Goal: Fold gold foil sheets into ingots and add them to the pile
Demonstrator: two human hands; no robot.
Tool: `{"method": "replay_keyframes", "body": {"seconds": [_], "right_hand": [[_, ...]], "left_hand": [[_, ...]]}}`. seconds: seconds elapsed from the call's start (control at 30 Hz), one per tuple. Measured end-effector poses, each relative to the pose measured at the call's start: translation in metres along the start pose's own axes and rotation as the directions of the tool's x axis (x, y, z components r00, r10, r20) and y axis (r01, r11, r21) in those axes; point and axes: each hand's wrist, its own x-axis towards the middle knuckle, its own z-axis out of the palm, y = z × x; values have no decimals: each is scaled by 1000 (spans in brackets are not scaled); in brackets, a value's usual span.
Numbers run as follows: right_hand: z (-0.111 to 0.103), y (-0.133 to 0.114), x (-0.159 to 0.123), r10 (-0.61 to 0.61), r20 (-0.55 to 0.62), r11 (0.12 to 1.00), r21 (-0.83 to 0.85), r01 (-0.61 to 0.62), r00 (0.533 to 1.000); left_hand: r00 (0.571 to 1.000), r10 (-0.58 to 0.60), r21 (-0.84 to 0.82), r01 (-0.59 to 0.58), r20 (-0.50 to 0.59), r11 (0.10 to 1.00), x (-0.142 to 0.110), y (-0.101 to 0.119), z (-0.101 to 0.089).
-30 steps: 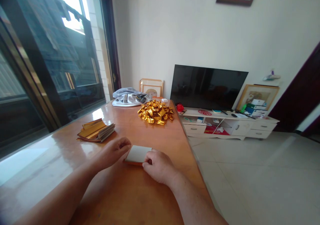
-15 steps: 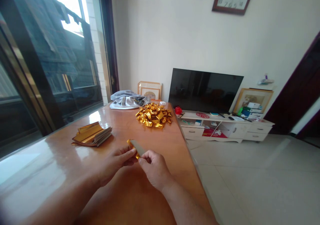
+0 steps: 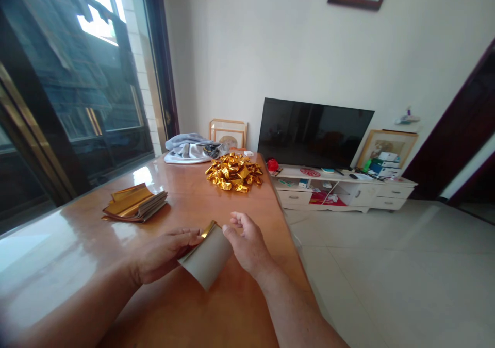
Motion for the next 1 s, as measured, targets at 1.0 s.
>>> {"method": "replay_keyframes", "body": {"seconds": [1.0], "right_hand": [[4,-1,-12,-73,401,774,-554,305,913]], "left_hand": [[922,385,888,-145,-38,436,22,-18,-26]]}}
